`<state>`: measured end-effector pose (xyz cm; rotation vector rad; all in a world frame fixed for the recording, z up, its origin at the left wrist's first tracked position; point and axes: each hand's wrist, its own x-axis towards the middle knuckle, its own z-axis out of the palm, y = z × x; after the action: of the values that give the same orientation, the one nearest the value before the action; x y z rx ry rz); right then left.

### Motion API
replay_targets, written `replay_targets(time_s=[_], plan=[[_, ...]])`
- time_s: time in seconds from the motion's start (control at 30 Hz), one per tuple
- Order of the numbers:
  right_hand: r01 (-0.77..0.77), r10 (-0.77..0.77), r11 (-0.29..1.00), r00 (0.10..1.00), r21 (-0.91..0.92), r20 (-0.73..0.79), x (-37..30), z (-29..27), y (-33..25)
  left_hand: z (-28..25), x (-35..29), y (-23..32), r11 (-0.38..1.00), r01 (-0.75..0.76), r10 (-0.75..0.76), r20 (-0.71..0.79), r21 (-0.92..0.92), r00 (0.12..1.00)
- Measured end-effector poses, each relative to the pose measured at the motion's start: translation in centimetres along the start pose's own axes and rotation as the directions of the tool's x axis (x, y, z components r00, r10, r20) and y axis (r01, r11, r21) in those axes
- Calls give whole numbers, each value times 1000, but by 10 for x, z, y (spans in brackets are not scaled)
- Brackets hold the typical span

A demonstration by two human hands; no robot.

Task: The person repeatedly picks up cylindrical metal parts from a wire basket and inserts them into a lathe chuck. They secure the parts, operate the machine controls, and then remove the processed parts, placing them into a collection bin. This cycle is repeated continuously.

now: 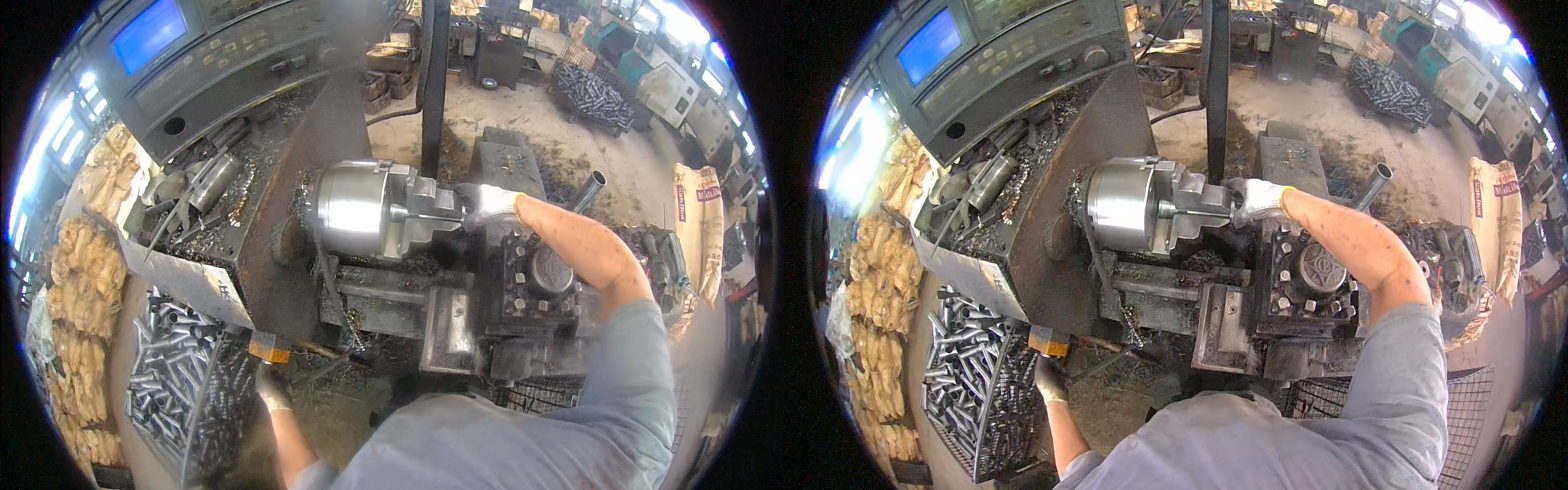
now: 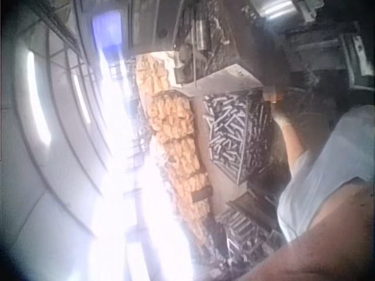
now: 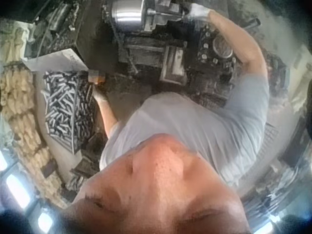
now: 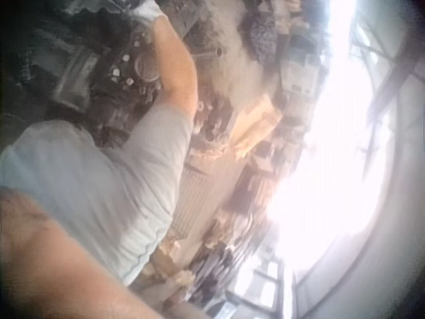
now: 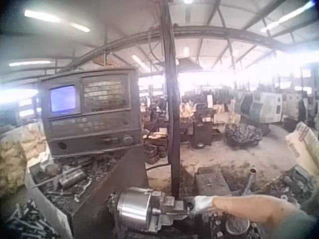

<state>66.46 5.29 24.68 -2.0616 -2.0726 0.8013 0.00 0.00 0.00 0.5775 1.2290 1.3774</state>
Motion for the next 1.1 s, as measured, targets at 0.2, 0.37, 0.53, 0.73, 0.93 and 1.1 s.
replay_targets(time_s=[0.2, 0.37, 0.53, 0.73, 0.93, 1.1], plan=[[-174, 155, 984, 940, -35, -303, -87, -37, -36, 14, -23, 8, 957, -131, 185, -193, 259, 964], [96, 136, 959, 669, 266, -731, -239, 11, -108, 79, -78, 92, 193, -595, 820, 206, 780, 535], [231, 2, 927, 785, 296, -619, -279, 104, -151, 271, -67, 200, -242, -878, 774, 628, 412, 81], [131, 104, 801, 930, 584, -352, -272, 175, -135, 484, -12, 283, -366, -585, 518, 680, 724, 519], [6, 155, 702, 975, 712, -160, -286, 213, -106, 484, -26, 247, -217, -737, 623, 672, 640, 400], [24, 19, 698, 998, 716, -52, -251, 255, -117, 298, -133, 96, -101, -911, 348, 872, 401, 345]])
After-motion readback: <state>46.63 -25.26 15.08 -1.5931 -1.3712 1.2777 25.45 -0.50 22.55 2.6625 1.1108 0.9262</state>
